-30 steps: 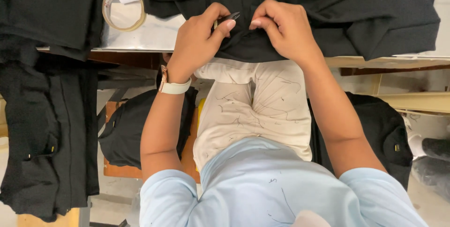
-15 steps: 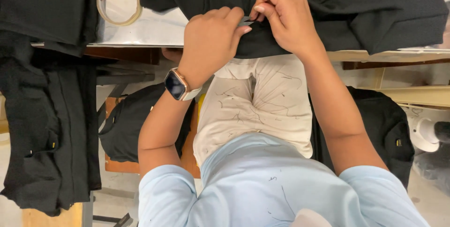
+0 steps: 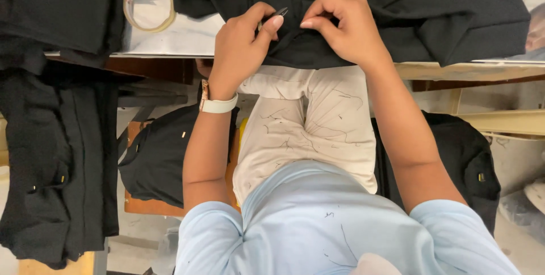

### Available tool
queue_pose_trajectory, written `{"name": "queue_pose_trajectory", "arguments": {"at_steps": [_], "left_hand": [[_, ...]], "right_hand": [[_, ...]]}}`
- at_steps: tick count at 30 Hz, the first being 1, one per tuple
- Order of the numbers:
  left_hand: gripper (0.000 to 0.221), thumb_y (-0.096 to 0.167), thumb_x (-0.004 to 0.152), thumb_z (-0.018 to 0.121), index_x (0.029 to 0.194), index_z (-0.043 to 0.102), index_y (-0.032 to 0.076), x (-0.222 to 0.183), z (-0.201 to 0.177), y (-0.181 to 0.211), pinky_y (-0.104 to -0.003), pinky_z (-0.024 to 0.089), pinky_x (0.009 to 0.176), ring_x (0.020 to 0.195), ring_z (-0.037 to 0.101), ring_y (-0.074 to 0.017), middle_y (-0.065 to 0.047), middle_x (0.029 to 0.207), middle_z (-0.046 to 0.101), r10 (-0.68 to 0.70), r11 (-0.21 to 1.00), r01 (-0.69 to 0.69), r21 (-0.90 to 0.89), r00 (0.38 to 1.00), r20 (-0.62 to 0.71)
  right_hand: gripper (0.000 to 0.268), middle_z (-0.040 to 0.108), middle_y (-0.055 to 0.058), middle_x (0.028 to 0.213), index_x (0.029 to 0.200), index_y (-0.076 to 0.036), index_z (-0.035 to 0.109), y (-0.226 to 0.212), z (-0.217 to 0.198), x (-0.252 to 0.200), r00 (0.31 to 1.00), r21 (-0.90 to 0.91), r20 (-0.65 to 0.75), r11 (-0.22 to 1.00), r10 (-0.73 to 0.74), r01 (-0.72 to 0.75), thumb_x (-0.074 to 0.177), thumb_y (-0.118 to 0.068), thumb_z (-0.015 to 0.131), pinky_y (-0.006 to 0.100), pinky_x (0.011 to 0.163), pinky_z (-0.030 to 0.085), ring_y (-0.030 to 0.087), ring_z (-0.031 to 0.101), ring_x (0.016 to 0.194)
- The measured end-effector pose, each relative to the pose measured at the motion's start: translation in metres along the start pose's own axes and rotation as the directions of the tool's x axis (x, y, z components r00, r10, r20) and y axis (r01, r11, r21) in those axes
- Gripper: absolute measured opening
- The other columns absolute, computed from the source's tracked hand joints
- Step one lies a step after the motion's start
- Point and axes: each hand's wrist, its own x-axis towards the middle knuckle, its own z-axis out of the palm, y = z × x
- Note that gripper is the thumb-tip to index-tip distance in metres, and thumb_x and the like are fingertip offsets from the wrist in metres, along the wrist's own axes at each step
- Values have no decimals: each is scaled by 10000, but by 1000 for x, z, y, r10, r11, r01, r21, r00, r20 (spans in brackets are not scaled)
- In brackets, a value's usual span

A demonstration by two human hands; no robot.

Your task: Trimming loose threads from black shirts using snips and then folding them neatly for packaging.

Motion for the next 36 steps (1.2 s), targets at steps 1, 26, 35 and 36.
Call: {"name": "queue_pose_trajectory", "arguments": {"at_steps": [1, 26, 35, 36], "left_hand": [[348, 448, 1049, 424, 1024, 616, 159, 0, 0, 0, -347, 429, 572, 638, 654, -129, 82, 776, 741, -14, 1000, 14, -10, 1000, -3], [281, 391, 923, 763, 909, 602, 161, 1, 13, -6, -333, 404, 591, 623, 582, -143, 32, 716, 620, 83, 994, -99, -48, 962, -261], [315, -11, 650, 640, 910, 510, 111, 20, 4, 54, -369, 429, 631, 864, 563, -262, -28, 881, 521, 596, 803, -530, 274, 716, -363], [315, -11, 650, 640, 910, 510, 111, 3, -5, 41, -369, 429, 631, 864, 563, -262, -28, 881, 521, 618, 786, -562, 258, 705, -348]], "right_hand": [[112, 730, 82, 963, 967, -17, 708, 1, 0, -1, 997, 25, -27, 997, 68, -68, 1075, -27, 681, 297, 743, 483, 176, 660, 852], [320, 670, 116, 1126, 1213, -9, 694, -10, -48, -26, 979, -525, -176, 851, -102, -6, 1050, -262, 803, 459, 881, 425, 339, 622, 1062], [87, 721, 43, 1011, 975, -85, 686, -45, -28, -39, 869, -747, -216, 648, -446, 147, 1035, -66, 746, 416, 856, 346, 268, 633, 893], [87, 721, 43, 1011, 975, -85, 686, -37, -37, -48, 870, -764, -234, 636, -435, 113, 1035, -66, 746, 416, 856, 346, 268, 633, 893]]}}
